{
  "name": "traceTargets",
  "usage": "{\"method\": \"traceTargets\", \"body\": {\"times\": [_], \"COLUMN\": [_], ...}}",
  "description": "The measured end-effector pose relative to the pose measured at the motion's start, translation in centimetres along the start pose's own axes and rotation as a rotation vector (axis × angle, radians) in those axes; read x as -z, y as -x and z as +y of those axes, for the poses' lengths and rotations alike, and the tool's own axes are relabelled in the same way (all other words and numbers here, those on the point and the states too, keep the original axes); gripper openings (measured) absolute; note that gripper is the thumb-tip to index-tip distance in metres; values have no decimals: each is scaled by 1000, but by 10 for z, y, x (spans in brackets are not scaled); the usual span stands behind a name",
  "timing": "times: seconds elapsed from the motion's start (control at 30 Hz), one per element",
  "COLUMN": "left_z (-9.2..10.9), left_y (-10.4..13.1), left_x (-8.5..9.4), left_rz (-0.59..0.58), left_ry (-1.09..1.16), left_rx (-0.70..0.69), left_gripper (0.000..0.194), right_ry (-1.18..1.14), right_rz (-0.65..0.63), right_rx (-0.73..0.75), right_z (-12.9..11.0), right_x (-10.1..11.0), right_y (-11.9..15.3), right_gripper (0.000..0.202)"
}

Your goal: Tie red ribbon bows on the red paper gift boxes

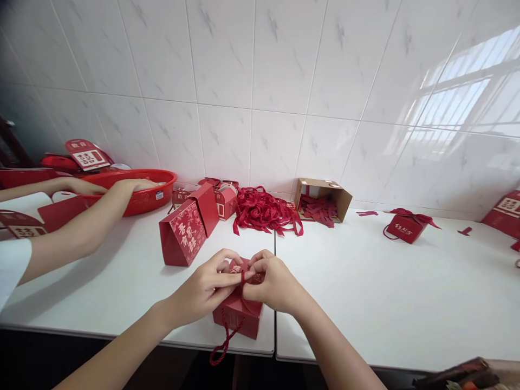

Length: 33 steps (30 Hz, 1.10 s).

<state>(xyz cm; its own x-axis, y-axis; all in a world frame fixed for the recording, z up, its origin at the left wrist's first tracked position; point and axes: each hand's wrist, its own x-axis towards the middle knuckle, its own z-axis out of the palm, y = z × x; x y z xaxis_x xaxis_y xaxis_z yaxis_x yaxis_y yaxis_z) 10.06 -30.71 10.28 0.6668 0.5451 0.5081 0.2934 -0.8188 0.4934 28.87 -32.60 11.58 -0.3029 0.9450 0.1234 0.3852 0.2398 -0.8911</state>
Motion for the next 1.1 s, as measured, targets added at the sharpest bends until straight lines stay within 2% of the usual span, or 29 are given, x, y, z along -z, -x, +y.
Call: {"method": "traceTargets", "body": {"times": [0.13, 0.2, 0.37, 0.47, 0.53, 0.63, 0.83, 0.9, 1.03, 1.1], "left_z": [-7, -9, -15, -19, -22, -23, -15, -12, -10, -9], "left_y": [-8, -9, -5, -1, 1, 3, -2, -3, 1, 7], "left_x": [2, -1, -10, -3, 7, 21, 23, 23, 29, 30], "left_rz": [14, 69, 251, 313, 287, 183, -41, -69, -38, 32], "left_ry": [77, 89, 71, 74, 62, 59, 423, 322, -203, -446], "left_rx": [36, 52, -7, 75, 176, 306, 430, 418, 306, 233], "left_gripper": [24, 22, 18, 15, 16, 14, 25, 28, 34, 33], "right_ry": [-52, -49, 0, 78, 170, 277, 397, 488, 614, 612], "right_rz": [-46, -36, 3, 76, 127, 148, 278, 330, 380, 376], "right_rx": [-28, -24, -12, -1, 8, 46, 189, 215, 218, 215], "right_z": [3, 6, 10, 10, 9, 11, 13, 14, 17, 18], "right_x": [4, 3, 0, 5, 10, 12, 2, 1, 4, 5], "right_y": [-5, -7, -8, -4, 0, 5, 5, 6, 12, 16], "right_gripper": [7, 8, 5, 4, 5, 7, 6, 7, 13, 15]}}
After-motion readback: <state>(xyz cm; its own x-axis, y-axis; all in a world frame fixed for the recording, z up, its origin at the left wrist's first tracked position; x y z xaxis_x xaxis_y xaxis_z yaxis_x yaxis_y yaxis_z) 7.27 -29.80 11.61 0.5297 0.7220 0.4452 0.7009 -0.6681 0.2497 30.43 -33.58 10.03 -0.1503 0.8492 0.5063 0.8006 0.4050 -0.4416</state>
